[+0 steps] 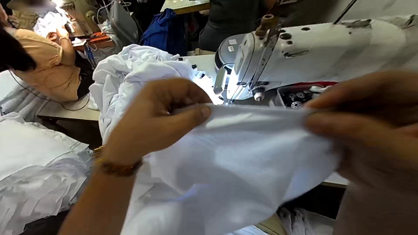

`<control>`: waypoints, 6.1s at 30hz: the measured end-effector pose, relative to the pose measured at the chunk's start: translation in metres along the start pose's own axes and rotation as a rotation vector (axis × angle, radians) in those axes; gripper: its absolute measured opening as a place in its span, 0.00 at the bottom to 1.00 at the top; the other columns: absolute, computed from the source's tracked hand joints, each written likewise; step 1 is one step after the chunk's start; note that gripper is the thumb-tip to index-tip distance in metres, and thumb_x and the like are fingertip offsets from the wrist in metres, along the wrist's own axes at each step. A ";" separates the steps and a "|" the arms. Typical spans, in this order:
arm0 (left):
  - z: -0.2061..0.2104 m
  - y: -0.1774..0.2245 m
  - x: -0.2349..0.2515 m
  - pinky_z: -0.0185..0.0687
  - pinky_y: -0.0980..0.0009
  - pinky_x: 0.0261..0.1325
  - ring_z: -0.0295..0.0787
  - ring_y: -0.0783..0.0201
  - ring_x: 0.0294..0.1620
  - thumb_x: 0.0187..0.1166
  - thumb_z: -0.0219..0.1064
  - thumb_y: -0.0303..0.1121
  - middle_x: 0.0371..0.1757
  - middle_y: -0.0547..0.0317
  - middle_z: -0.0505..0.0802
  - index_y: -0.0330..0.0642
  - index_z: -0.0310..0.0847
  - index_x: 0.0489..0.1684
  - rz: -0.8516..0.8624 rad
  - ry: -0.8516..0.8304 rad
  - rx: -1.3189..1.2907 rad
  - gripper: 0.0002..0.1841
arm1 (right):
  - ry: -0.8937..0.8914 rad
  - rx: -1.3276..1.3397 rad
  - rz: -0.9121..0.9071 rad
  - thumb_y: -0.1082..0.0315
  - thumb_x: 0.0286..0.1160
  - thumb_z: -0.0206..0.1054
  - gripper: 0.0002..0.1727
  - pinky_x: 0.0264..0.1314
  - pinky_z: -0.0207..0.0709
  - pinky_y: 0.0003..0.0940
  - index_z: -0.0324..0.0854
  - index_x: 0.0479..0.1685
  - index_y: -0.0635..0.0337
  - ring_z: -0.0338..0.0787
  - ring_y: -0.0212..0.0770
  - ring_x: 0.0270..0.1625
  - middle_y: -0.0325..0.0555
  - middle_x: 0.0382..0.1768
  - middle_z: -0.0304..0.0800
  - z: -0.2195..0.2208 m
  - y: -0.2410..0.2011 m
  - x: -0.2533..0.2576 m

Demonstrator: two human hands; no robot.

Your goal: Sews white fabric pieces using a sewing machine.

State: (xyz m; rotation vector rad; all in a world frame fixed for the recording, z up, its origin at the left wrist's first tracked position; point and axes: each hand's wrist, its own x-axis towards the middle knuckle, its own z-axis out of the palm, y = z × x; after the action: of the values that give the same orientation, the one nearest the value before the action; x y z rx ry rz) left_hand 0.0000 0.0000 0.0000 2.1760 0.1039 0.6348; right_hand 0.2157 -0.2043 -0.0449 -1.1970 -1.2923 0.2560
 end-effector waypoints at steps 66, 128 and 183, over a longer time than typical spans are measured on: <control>0.156 -0.193 0.083 0.59 0.54 0.89 0.65 0.54 0.90 0.76 0.61 0.41 0.86 0.49 0.76 0.33 0.74 0.81 -0.273 -0.237 0.437 0.32 | -0.198 -0.965 0.032 0.59 0.83 0.54 0.24 0.59 0.69 0.63 0.92 0.46 0.70 0.88 0.62 0.53 0.60 0.58 0.92 0.042 0.171 -0.052; 0.153 -0.162 0.034 0.23 0.32 0.89 0.52 0.53 0.95 0.91 0.33 0.61 0.96 0.68 0.59 0.63 0.55 0.95 -0.363 -0.371 1.038 0.34 | -0.223 -1.038 0.089 0.40 0.76 0.61 0.35 0.64 0.67 0.70 0.90 0.52 0.69 0.88 0.64 0.56 0.61 0.53 0.92 0.075 0.149 -0.061; 0.204 -0.066 0.011 0.87 0.72 0.45 0.88 0.70 0.38 0.87 0.63 0.33 0.39 0.60 0.90 0.41 0.86 0.46 -0.630 0.187 -0.840 0.07 | -0.019 -0.187 0.501 0.64 0.82 0.58 0.08 0.34 0.74 0.17 0.83 0.47 0.47 0.81 0.24 0.34 0.28 0.39 0.85 -0.018 0.094 -0.066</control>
State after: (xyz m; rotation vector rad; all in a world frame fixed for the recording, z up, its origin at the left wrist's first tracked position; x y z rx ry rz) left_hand 0.1162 -0.1006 -0.1501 1.1743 0.5023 0.4000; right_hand 0.2504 -0.2219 -0.1539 -1.6754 -1.0307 0.5171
